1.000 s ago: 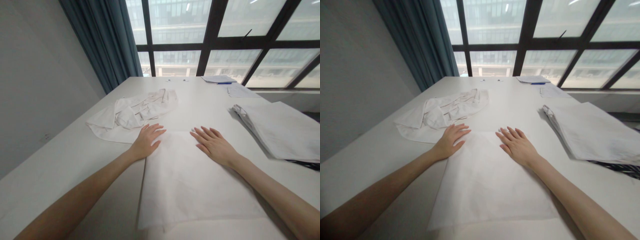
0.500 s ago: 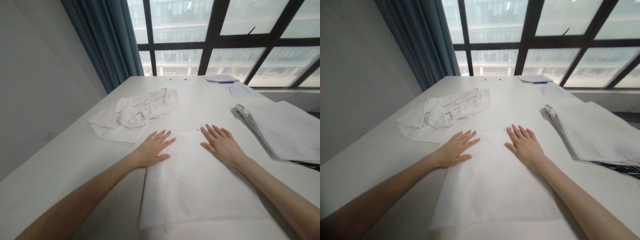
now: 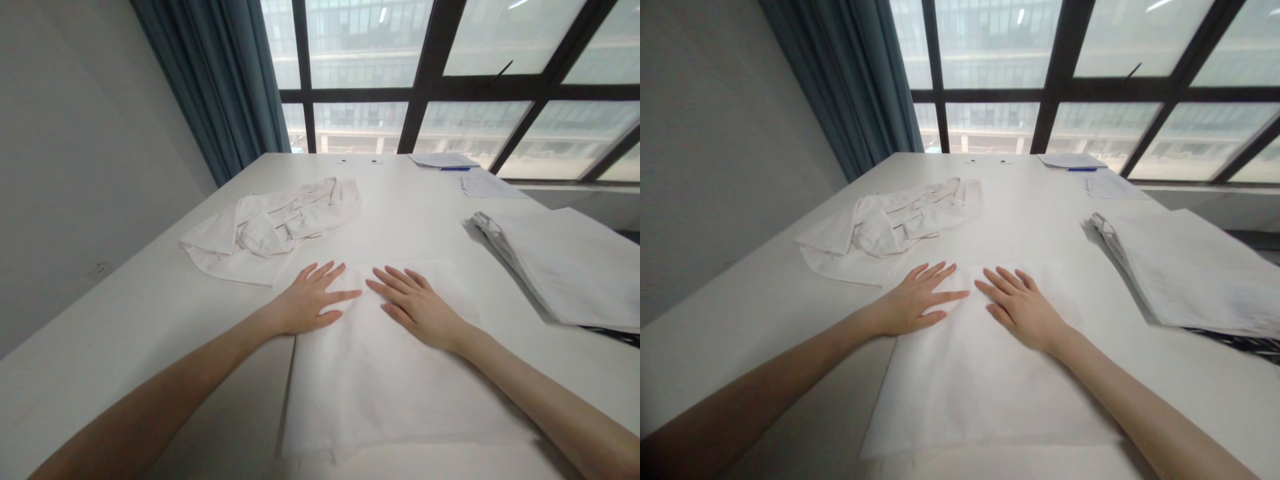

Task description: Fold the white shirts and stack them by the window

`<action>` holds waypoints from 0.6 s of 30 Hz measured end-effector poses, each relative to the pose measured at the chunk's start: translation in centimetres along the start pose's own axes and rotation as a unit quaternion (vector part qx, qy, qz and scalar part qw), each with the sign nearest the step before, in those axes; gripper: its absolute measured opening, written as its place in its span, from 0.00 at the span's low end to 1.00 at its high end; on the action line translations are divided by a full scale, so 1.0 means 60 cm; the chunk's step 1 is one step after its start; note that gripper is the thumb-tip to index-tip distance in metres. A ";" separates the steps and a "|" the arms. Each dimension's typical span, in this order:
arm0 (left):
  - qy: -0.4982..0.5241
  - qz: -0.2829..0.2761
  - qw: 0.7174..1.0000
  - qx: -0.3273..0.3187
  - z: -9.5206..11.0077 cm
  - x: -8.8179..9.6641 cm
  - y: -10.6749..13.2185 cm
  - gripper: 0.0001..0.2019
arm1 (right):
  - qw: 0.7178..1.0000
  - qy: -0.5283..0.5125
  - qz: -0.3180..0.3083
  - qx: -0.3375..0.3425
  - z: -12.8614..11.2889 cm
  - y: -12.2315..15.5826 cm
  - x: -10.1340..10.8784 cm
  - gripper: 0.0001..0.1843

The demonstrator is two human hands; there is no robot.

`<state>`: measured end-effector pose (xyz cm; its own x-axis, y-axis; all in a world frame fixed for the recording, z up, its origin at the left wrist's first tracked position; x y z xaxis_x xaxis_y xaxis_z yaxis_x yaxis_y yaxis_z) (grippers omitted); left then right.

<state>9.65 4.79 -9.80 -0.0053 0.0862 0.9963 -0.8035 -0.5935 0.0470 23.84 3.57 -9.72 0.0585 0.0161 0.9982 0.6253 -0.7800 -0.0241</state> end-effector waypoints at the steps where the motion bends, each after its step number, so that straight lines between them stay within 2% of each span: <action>1: 0.000 -0.002 1.000 0.000 0.000 -0.001 0.000 0.28 | 1.000 0.003 -0.006 -0.006 0.001 0.000 -0.003 0.27; 6: 0.002 -0.013 1.000 0.001 -0.002 -0.003 0.000 0.27 | 0.999 0.016 -0.015 -0.045 0.024 0.005 -0.008 0.29; 11: 0.003 -0.019 1.000 0.003 0.000 -0.001 0.002 0.25 | 0.993 0.058 -0.012 -0.101 0.064 0.014 -0.007 0.31; 14: 0.004 -0.017 1.000 0.004 -0.001 -0.001 0.003 0.25 | 0.986 0.086 0.001 -0.144 0.102 0.027 -0.003 0.31; 18: 0.009 -0.013 1.000 0.001 -0.001 -0.003 0.003 0.25 | 0.968 0.075 0.014 -0.241 0.174 0.054 0.000 0.32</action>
<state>9.45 4.72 -9.95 0.0049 0.1165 0.9932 -0.8026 -0.5920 0.0734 33.95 7.58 -10.39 -0.0653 -0.0720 0.9953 0.1880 -0.9804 -0.0586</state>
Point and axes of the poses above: each hand's wrist, its own y-axis away from the middle knuckle, its own x-axis out of the back of the hand, z = x × y, the point moved 10 cm from there along -y, towards the middle knuckle, and after that the axes turned 7 degrees about -z, right-handed, at the moved point
